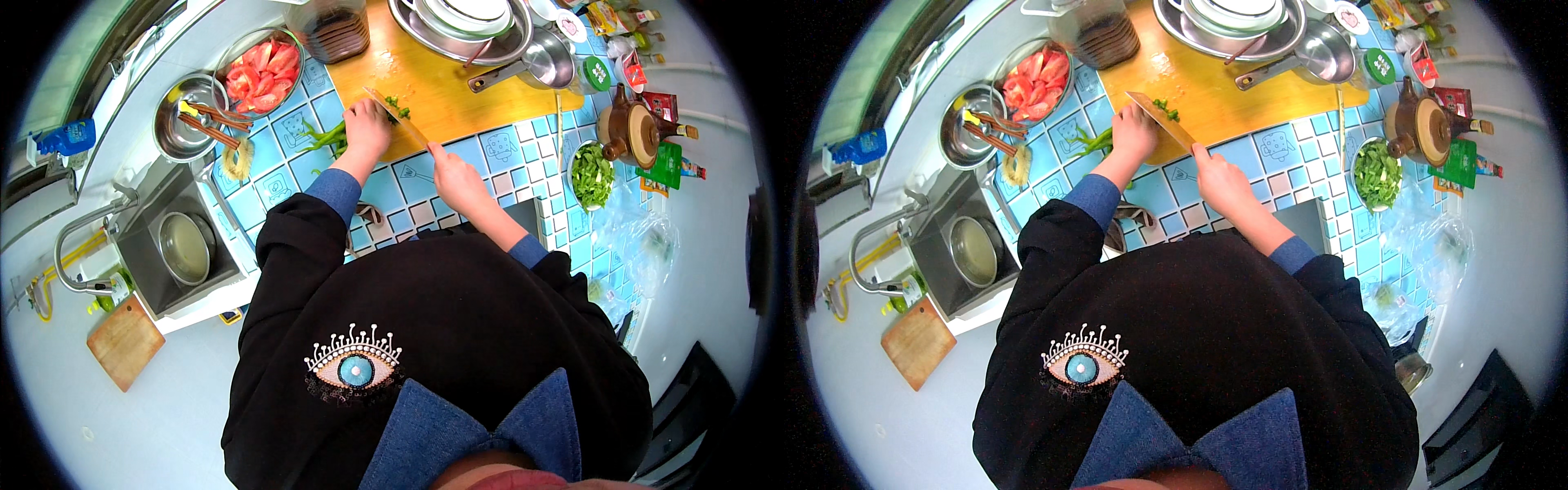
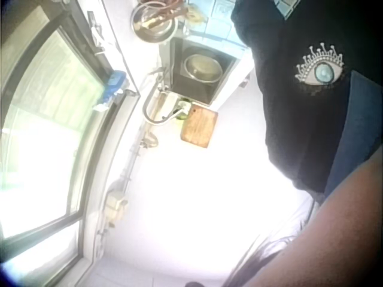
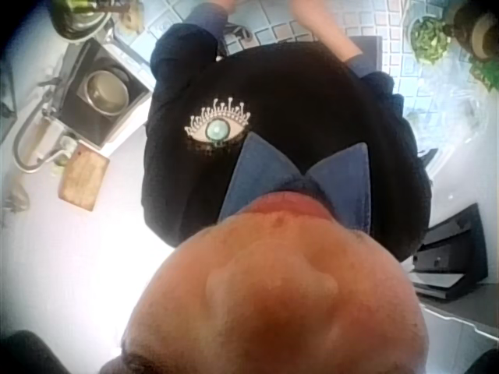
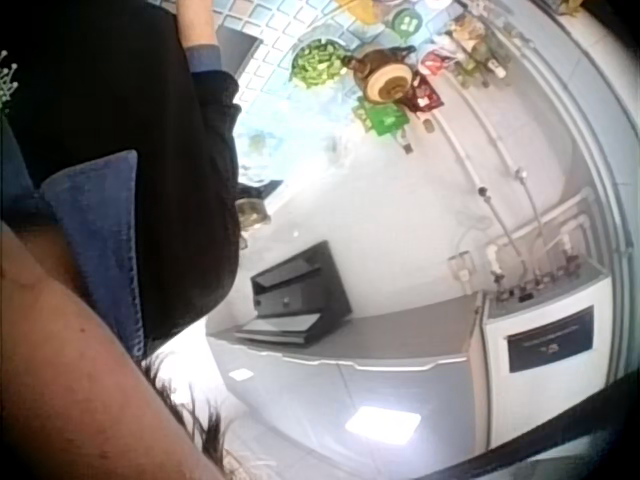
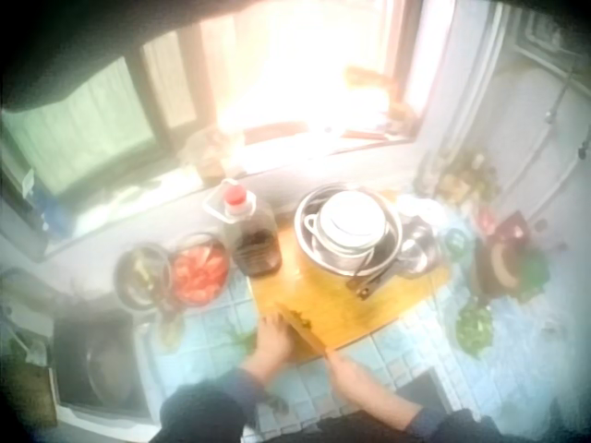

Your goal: The person wipes the tiled counter with a cloth, picks up a bunch of green peppers, and chops them into small pieces on a wooden cutting board using a knife.

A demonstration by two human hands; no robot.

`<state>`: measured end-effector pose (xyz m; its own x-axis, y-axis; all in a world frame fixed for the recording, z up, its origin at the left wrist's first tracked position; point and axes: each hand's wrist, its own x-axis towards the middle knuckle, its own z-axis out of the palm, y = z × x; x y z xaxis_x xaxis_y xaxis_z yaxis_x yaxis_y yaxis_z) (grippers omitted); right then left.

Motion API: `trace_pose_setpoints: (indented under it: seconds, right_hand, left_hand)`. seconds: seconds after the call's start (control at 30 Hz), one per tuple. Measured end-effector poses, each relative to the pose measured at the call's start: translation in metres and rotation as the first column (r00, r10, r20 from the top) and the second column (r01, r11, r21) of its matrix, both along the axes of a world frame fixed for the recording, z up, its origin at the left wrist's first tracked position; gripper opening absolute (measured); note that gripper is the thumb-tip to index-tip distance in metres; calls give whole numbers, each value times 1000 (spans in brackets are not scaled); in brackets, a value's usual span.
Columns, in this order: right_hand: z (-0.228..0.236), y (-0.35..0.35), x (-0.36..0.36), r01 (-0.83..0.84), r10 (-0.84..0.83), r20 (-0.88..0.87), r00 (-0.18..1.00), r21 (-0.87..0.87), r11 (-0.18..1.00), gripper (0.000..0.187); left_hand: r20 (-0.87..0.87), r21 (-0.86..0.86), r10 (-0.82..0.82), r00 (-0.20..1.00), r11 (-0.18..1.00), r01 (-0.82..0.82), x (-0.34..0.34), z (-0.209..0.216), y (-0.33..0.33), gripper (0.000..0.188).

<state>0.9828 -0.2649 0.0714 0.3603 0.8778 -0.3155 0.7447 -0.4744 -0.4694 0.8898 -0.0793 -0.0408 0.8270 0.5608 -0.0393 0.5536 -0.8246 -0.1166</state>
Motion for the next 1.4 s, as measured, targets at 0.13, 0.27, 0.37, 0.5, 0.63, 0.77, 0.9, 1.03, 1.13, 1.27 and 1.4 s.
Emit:
trace_pose_setpoints:
  seconds: [0.13,0.27,0.37,0.5,0.63,0.77,0.9,1.03,1.13,1.27,1.4]
  right_hand:
    - [-7,-2,0,7,-6,-6,1000,20,1000,41]
    - [-8,-1,0,10,-10,-14,1000,0,1000,41]
    - [-8,-1,1,13,-13,-22,1000,-8,1000,41]
    - [-8,1,3,11,-11,-32,999,-9,1000,39]
    - [-7,0,4,37,-36,-59,998,20,999,36]
    - [-1,-1,3,13,-10,-55,998,49,999,35]
    - [7,1,1,14,-14,-28,1000,-2,1000,36]
    - [14,6,2,-3,2,-23,1000,-52,999,37]
    - [17,9,3,-23,21,-22,1000,-73,997,38]
    - [20,13,1,-36,35,-21,999,-90,995,38]
    - [17,13,1,-25,21,-37,999,-95,995,37]
  left_hand:
    - [-48,-7,-7,999,1000,7,3,3,-1,43]
    - [7,9,-7,1000,1000,7,0,-2,1,44]
    - [6,15,-9,1000,1000,9,1,1,0,44]
    - [0,14,-12,1000,1000,12,0,3,0,45]
    - [-32,14,6,999,1000,-5,4,9,-2,46]
    - [-38,54,-8,999,999,10,2,2,0,47]
    - [-53,20,-25,998,999,26,2,1,1,45]
    - [-42,33,-59,997,998,60,0,0,1,41]
    - [-18,35,-79,997,996,79,0,0,1,37]
    - [-53,-1,-40,998,999,40,1,2,1,35]
    - [-68,11,-42,997,999,43,-1,7,-1,35]
